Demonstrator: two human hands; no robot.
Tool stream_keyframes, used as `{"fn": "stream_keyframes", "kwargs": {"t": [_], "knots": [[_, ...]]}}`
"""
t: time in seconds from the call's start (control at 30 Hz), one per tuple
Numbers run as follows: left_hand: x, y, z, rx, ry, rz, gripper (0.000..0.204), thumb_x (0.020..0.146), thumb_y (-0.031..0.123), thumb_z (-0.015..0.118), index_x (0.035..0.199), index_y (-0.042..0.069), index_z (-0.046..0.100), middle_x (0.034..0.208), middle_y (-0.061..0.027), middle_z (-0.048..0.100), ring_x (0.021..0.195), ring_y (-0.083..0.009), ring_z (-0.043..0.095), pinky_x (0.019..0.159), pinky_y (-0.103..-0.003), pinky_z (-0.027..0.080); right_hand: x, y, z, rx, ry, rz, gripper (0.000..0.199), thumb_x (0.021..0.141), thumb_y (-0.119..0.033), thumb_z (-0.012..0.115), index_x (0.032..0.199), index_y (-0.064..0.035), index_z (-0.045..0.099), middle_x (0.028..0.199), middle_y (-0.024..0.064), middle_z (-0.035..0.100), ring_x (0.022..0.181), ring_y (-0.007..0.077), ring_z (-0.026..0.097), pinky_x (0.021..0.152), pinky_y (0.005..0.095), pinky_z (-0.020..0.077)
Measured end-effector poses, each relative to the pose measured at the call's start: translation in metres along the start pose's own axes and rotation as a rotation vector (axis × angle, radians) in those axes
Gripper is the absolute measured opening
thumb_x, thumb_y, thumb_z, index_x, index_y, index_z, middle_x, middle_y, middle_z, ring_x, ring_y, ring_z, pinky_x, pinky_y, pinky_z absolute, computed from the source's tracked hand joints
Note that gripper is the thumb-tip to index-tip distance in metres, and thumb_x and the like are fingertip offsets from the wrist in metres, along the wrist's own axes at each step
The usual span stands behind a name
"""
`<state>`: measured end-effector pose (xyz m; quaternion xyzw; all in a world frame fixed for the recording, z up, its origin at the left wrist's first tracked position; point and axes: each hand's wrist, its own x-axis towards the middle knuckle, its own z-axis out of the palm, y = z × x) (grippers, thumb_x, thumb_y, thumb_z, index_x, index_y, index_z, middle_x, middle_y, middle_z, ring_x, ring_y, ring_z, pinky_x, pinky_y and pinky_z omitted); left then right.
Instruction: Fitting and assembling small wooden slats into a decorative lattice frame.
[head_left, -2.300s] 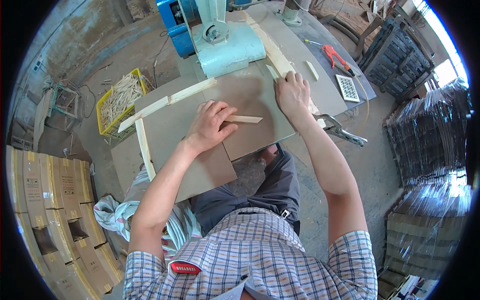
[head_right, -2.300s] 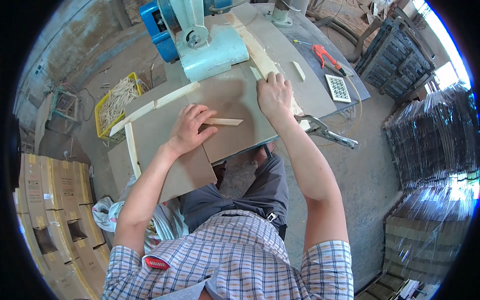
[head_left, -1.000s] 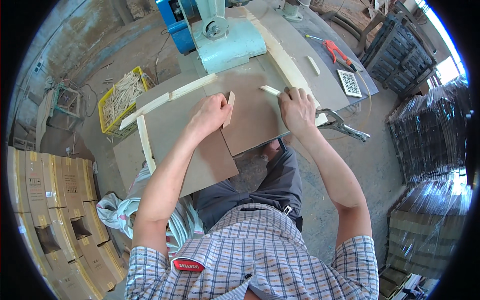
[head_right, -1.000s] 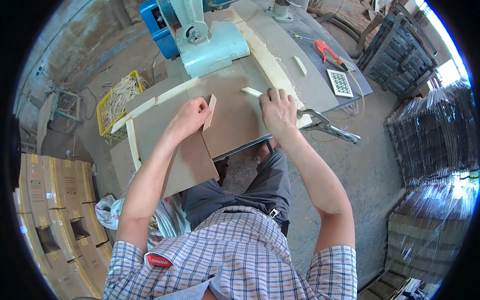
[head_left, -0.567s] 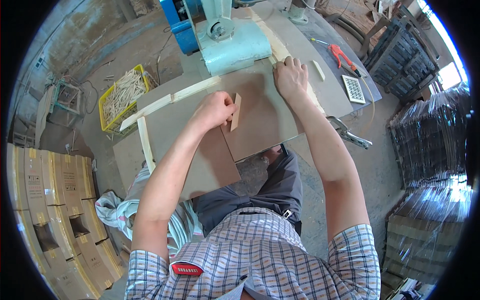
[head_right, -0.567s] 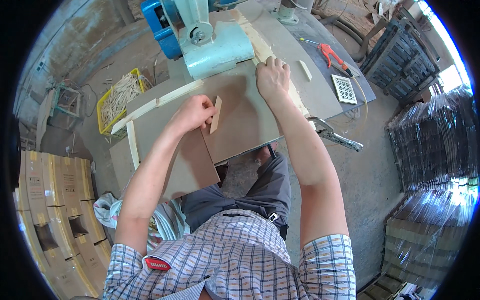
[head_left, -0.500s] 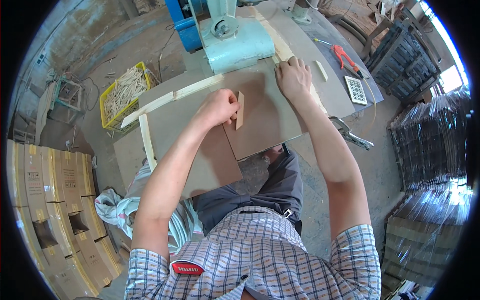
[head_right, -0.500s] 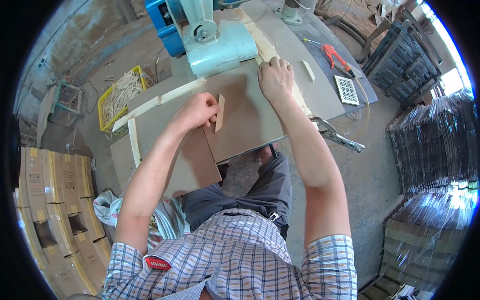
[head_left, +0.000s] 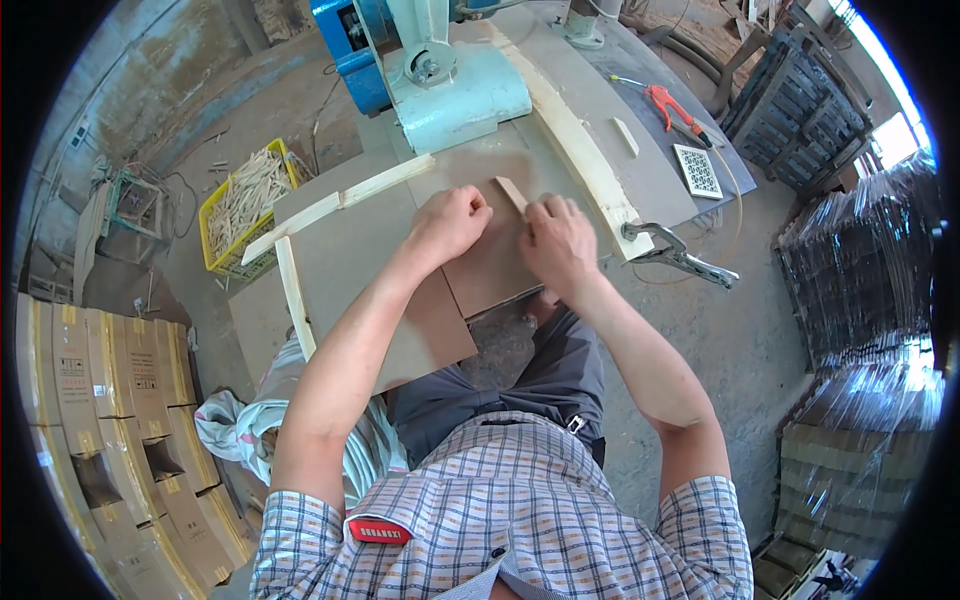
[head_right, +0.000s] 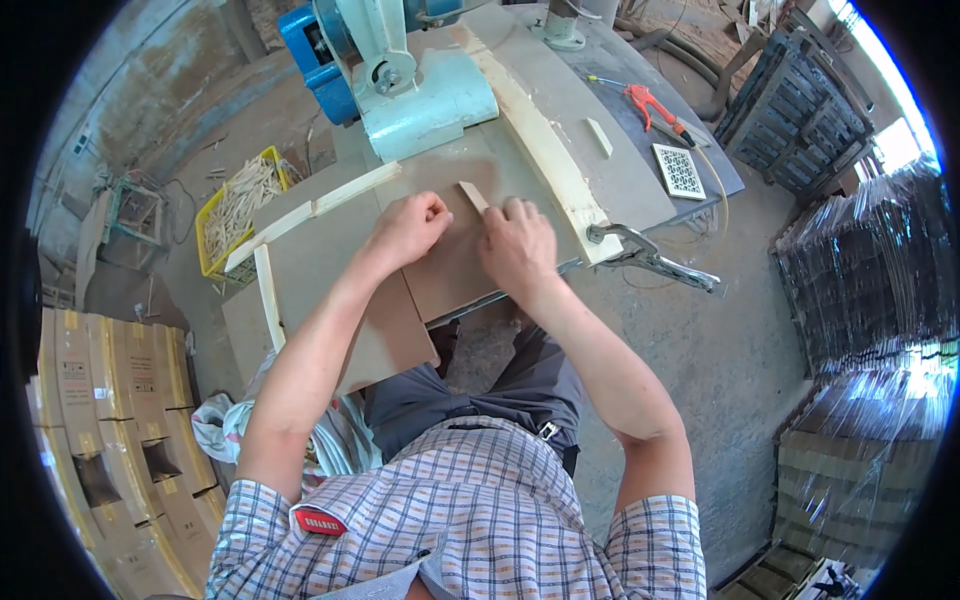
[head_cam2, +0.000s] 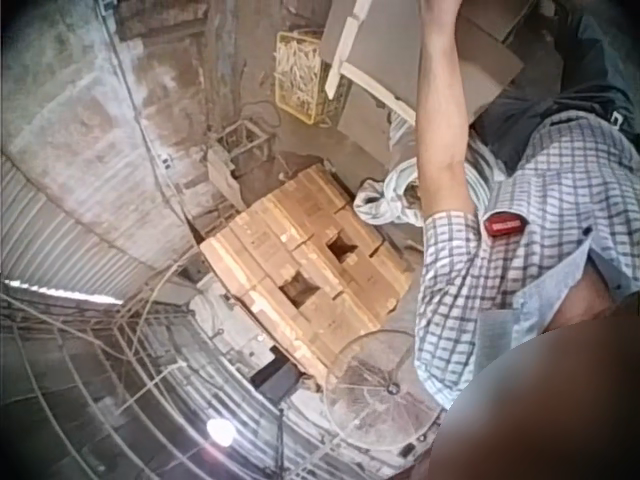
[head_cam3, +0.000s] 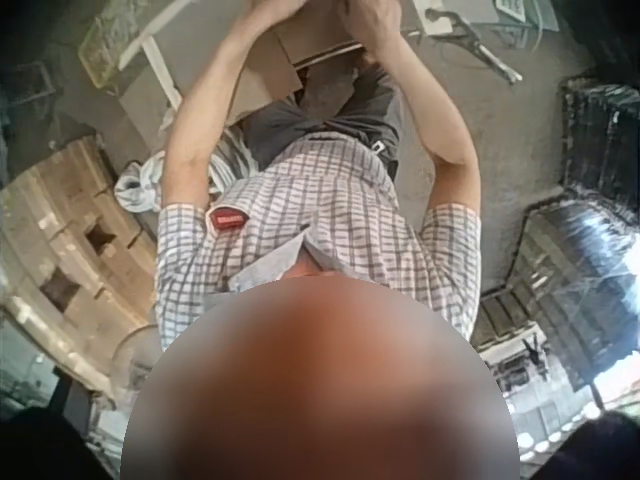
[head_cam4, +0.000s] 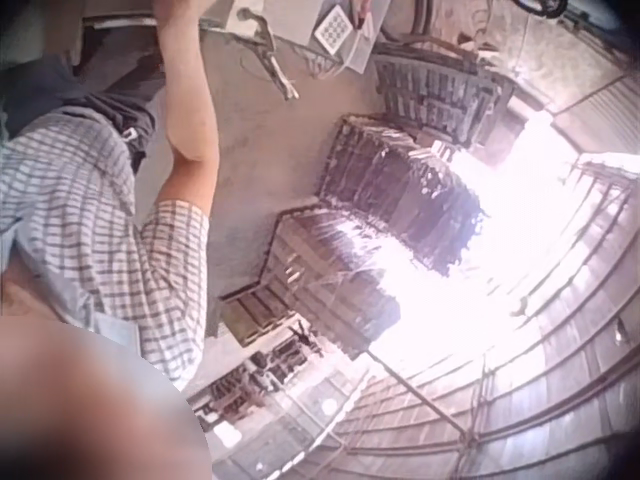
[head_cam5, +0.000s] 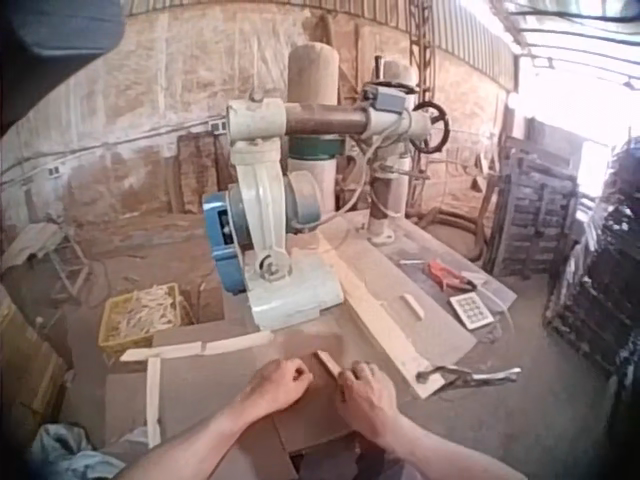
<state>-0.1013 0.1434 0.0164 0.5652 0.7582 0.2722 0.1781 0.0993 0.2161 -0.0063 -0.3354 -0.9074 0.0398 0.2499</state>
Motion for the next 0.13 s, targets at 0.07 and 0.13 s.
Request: {"fn": "stream_keyframes", "kwargs": {"t": [0.07,0.13], "knots": [[-0.007,-0.007,0.003,-0.013,0.027,0.023,0.024,0.099,0.029,0.069,0.097,0.007,0.077,0.089,-0.0132,0.080,0.083,-0.0339,0.078,0.076,-0.047,0.062,0.004,0.020,-0.007,-0.128,0.049,-0.006,0.024,0.083,-0.022,0.076,0.104,-0.0107,0.075,0.108,0.0103,0.067,0.110,0.0325,0.065,0.095,0.0479,0.0529],[-0.015,-0.009,0.010,-0.016,0.052,0.057,0.026,0.099,0.033,0.072,0.104,0.008,0.078,0.092,-0.0173,0.080,0.090,-0.0374,0.079,0.084,-0.050,0.062,0.008,0.037,-0.016,-0.229,-0.070,0.071,0.032,0.083,-0.024,0.079,0.114,-0.0145,0.077,0.114,0.0109,0.069,0.109,0.0331,0.066,0.099,0.0512,0.0523]]}}
